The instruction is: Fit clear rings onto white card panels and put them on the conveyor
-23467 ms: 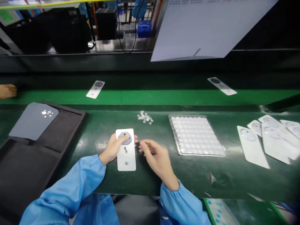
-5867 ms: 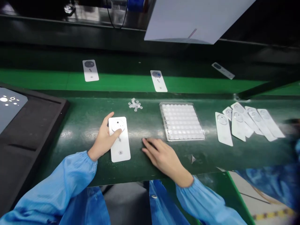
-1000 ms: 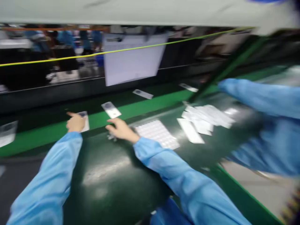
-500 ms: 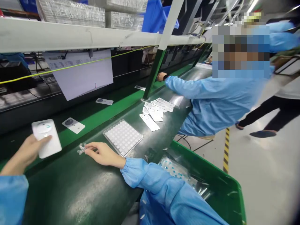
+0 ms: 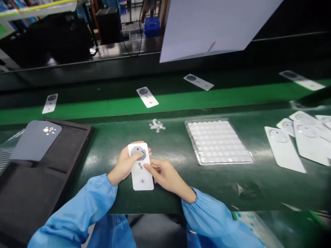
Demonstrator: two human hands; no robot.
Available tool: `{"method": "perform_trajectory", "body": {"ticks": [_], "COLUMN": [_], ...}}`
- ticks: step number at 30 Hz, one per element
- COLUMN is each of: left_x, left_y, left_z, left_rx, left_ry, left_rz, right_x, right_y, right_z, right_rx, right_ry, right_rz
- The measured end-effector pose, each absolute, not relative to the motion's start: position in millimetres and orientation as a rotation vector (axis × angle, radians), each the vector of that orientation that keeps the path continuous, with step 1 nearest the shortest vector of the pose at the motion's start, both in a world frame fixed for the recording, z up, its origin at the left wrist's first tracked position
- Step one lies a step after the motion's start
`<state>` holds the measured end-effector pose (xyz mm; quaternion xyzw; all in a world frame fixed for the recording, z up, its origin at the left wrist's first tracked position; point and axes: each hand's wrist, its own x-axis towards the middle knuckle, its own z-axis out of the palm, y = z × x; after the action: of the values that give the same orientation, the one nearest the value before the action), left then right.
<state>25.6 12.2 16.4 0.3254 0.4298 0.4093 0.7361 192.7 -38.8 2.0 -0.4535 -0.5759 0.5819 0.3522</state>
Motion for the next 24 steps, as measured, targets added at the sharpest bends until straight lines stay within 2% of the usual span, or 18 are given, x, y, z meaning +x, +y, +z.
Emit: {"method": "perform_trajectory", "body": {"ticks": [4, 7, 10, 20, 24], "left_x": [30, 31, 30, 27, 24], "left_y": [10, 8, 7, 6, 6], "left_z": [16, 15, 13, 17, 16], "left_rx": [0.728, 0.742, 0.866, 1.05, 1.093], "left_ry": [0.968, 1.005, 1.081, 1.1, 1.061], "left_rz": [0.963, 0.96, 0.963, 0.906, 0.894], "right_x": [191, 195, 195, 195, 196], "right_y": [-40, -42, -41, -27, -26], "right_z": [1, 8, 17, 16, 18], "right_rx": [-1.264, -1.387, -1.348, -1.357, -1.386], "right_ry": [-1.464, -1.433, -1.635, -2.143, -2.205], "right_rz": [1.365, 0.927, 0.555, 0.046, -0.04]}}
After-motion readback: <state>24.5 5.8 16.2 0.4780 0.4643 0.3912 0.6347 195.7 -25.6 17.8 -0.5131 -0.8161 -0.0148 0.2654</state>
